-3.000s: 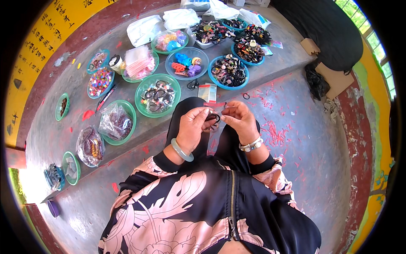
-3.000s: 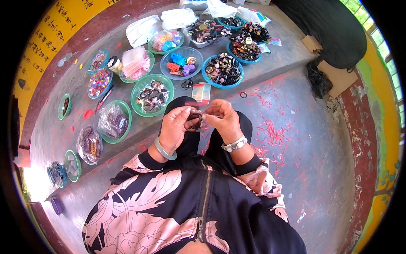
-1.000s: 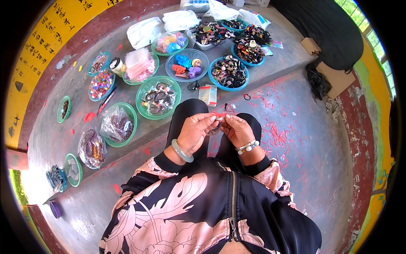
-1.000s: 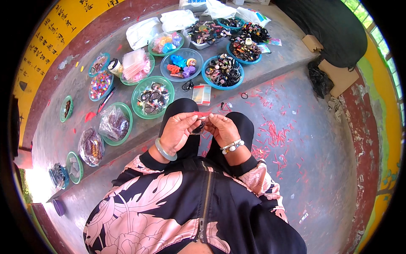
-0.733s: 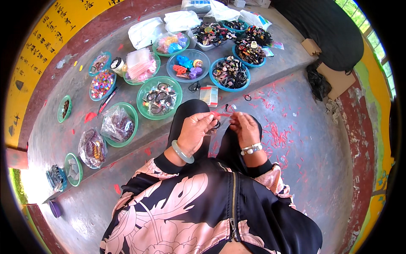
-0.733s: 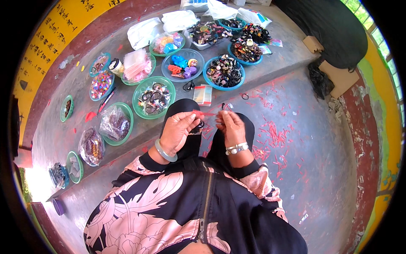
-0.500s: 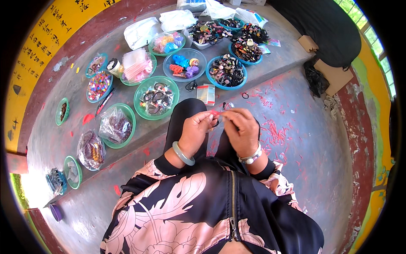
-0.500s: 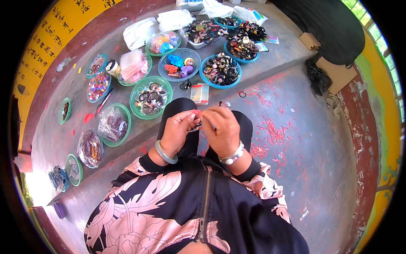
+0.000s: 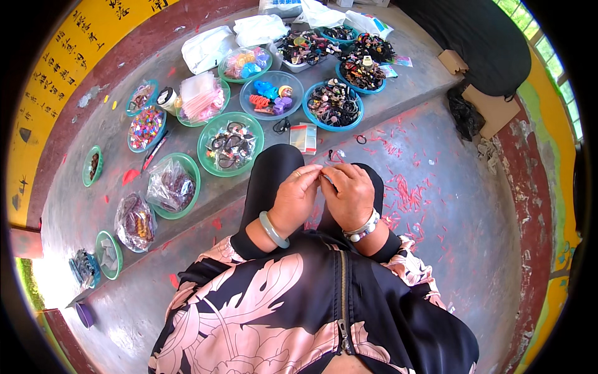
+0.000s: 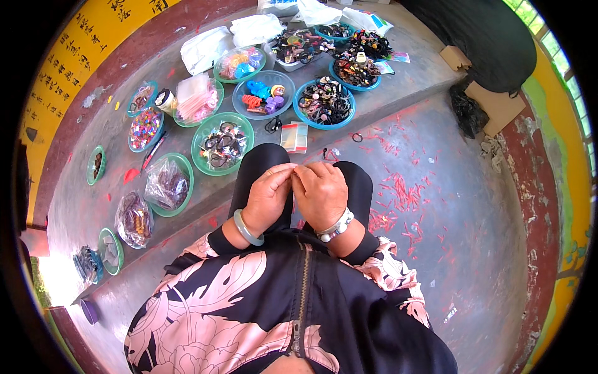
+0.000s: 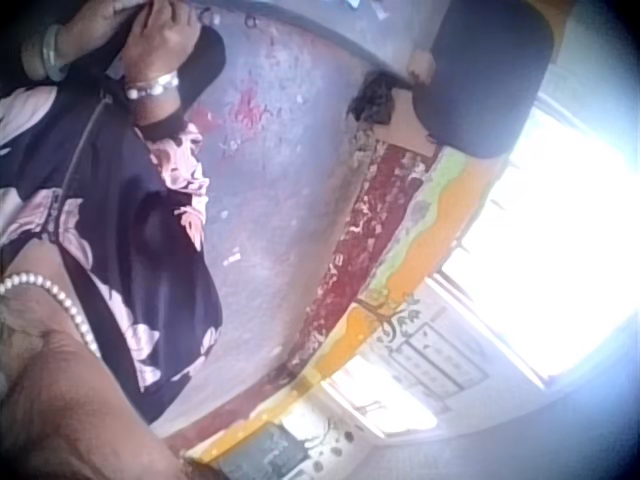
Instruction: The person sits on the floor surrounded by bowls of hair accessories and sorts through them. They pick up hair ties and clips, separate them, and place them into small plastic bags or back into the bowls.
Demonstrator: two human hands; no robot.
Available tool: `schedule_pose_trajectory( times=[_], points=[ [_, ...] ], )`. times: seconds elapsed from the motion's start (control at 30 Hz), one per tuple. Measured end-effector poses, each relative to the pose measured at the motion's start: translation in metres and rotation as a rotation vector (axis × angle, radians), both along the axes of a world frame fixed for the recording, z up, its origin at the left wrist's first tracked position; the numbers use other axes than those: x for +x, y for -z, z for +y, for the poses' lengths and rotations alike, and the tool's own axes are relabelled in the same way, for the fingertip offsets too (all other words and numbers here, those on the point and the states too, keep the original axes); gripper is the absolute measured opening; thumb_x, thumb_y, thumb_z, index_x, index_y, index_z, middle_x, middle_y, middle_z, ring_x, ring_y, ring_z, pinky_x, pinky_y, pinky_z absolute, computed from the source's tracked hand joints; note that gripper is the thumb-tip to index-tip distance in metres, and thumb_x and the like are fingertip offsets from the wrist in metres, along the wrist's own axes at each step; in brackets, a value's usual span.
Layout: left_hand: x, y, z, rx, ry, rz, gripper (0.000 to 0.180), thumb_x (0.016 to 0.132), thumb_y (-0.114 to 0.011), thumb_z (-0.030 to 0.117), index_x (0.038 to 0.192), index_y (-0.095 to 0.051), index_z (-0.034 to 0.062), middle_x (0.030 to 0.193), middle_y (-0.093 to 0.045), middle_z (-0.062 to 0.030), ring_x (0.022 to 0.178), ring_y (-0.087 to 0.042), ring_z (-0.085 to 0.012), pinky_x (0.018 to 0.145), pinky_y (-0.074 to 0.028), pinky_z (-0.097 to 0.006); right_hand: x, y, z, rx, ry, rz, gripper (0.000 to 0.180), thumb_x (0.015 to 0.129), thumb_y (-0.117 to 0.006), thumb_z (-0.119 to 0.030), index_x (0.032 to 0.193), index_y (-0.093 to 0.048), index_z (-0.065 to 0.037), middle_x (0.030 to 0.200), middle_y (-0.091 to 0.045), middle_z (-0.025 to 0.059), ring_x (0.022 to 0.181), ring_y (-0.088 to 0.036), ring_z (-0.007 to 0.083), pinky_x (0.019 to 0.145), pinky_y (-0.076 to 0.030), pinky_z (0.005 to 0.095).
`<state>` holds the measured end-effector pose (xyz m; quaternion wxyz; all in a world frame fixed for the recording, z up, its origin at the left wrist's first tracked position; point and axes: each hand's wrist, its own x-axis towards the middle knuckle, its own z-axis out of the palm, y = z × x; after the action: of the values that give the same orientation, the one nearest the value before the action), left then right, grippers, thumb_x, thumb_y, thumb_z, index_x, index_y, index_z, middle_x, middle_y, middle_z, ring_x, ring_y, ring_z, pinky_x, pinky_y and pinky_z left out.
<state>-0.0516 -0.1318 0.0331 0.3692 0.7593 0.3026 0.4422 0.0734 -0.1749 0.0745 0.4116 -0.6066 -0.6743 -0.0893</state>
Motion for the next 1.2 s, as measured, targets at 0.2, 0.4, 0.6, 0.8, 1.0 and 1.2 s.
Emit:
schedule_pose_trajectory(
  times=[0.2, 0.4, 0.6, 0.8, 1.0, 1.2],
  points=[
    [0.0, 0.005, -0.001, 0.054, -0.012, 0.082, 0.024, 0.08, -0.053, -0.005, 0.103, -0.058, -0.0021, 0.101, -0.06, -0.0144, 0.09, -0.06, -0.0257, 0.078, -0.047, -0.029, 0.0, 0.003, -0.001, -0.056, -0.006, -0.054, 0.003, 0.07, -0.061, -0.01, 0.072, -0.062, -0.007, 0.069, -0.057, 0.0053, 0.065, -0.055, 0.0241, 0.058, -0.04, 0.0354],
    [-0.001, 0.012, -0.001, 0.045, 0.026, 0.14, 0.024, 0.078, -0.052, -0.006, 0.101, -0.058, -0.0024, 0.099, -0.06, -0.016, 0.089, -0.06, -0.0284, 0.078, -0.047, -0.03, 0.003, 0.015, -0.002, -0.157, -0.008, -0.098, 0.007, 0.069, -0.061, -0.011, 0.064, -0.057, -0.008, 0.067, -0.056, 0.0063, 0.065, -0.055, 0.025, 0.058, -0.04, 0.0371],
    [-0.002, 0.013, -0.001, 0.022, 0.035, 0.155, 0.022, 0.078, -0.051, -0.003, 0.098, -0.058, -0.0038, 0.096, -0.06, -0.018, 0.087, -0.059, -0.0323, 0.077, -0.048, -0.034, 0.003, 0.022, -0.001, -0.175, -0.018, -0.081, 0.007, 0.068, -0.06, -0.012, 0.065, -0.056, -0.007, 0.067, -0.056, 0.008, 0.065, -0.055, 0.0263, 0.058, -0.04, 0.038],
    [-0.001, 0.016, -0.001, 0.007, 0.036, 0.154, 0.025, 0.077, -0.049, -0.006, 0.1, -0.058, -0.0033, 0.099, -0.06, -0.016, 0.089, -0.059, -0.0294, 0.079, -0.047, -0.031, 0.004, 0.019, -0.001, -0.216, -0.031, -0.066, 0.006, 0.069, -0.059, -0.011, 0.068, -0.057, -0.006, 0.069, -0.057, 0.0085, 0.067, -0.056, 0.0265, 0.059, -0.04, 0.0381],
    [-0.002, 0.019, -0.001, 0.016, 0.034, 0.152, 0.026, 0.076, -0.049, -0.007, 0.101, -0.058, -0.0024, 0.1, -0.059, -0.0162, 0.089, -0.059, -0.0294, 0.079, -0.047, -0.031, 0.004, 0.019, 0.0, -0.249, -0.033, -0.085, 0.006, 0.068, -0.059, -0.011, 0.07, -0.058, -0.006, 0.07, -0.058, 0.0091, 0.069, -0.057, 0.0272, 0.062, -0.041, 0.0386],
    [-0.003, 0.022, -0.001, 0.011, 0.04, 0.161, 0.024, 0.077, -0.05, -0.005, 0.099, -0.058, -0.0019, 0.099, -0.06, -0.0169, 0.089, -0.059, -0.0303, 0.078, -0.048, -0.032, 0.005, 0.023, 0.001, -0.248, -0.039, 0.004, 0.005, 0.068, -0.059, -0.01, 0.068, -0.059, -0.005, 0.07, -0.059, 0.0096, 0.069, -0.057, 0.0278, 0.062, -0.043, 0.0391]
  ],
)
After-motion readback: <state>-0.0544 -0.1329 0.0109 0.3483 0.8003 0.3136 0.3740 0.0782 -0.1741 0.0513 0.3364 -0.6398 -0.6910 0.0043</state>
